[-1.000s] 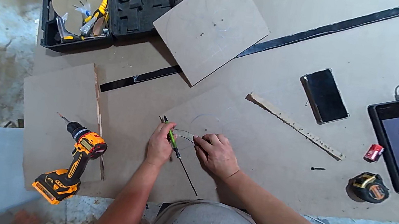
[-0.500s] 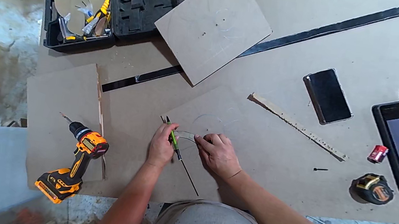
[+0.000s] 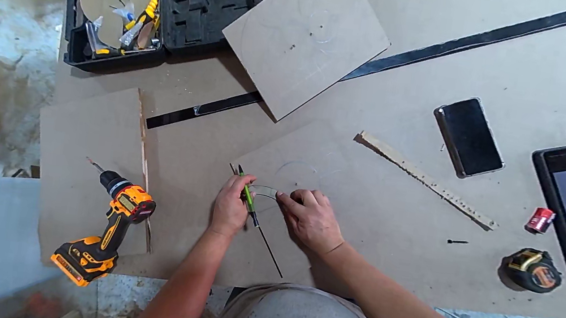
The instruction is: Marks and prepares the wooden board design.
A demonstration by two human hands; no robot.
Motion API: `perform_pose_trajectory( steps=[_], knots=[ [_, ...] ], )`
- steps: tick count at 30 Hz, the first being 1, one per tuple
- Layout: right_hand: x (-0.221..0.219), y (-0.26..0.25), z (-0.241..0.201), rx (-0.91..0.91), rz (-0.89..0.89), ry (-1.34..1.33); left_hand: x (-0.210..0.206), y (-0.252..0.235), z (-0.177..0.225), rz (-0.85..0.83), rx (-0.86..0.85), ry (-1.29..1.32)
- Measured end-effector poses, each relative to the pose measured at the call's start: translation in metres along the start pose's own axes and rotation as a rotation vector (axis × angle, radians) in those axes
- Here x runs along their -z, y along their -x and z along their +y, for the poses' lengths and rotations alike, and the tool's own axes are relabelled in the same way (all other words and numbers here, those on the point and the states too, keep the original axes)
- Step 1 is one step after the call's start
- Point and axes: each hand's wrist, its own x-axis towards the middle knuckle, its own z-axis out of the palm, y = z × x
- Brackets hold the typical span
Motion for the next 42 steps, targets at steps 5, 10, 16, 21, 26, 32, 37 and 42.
perform_pose_trajectory(
  steps=[5,10,16,21,26,32,37,42],
  knots=[
    [0.0,0.0,0.0,0.002,-0.002,0.007,-0.001,0.001,-0.001,0.01,-0.01,0.002],
    [0.0,-0.001,0.0,0.013,-0.01,0.031,0.0,-0.001,-0.001,0.005,-0.01,-0.004],
    [0.001,-0.001,-0.002,0.011,-0.034,0.053,0.0,-0.001,0.001,-0.009,-0.016,-0.026],
    [0.001,-0.002,-0.003,-0.001,-0.039,0.062,0.014,0.0,0.012,0.015,0.055,0.078],
    [0.0,-0.002,-0.002,0.001,-0.042,0.055,0.015,-0.014,0.026,-0.033,0.149,0.254],
    [0.001,-0.002,-0.002,0.001,-0.048,0.054,0.002,-0.033,0.028,-0.166,0.143,0.209],
    [0.001,-0.002,-0.003,0.0,-0.041,0.044,0.002,-0.032,0.033,-0.219,0.089,0.095],
    [0.001,-0.003,-0.003,0.003,-0.047,0.047,-0.001,-0.031,0.033,-0.21,0.06,0.072]
  ],
)
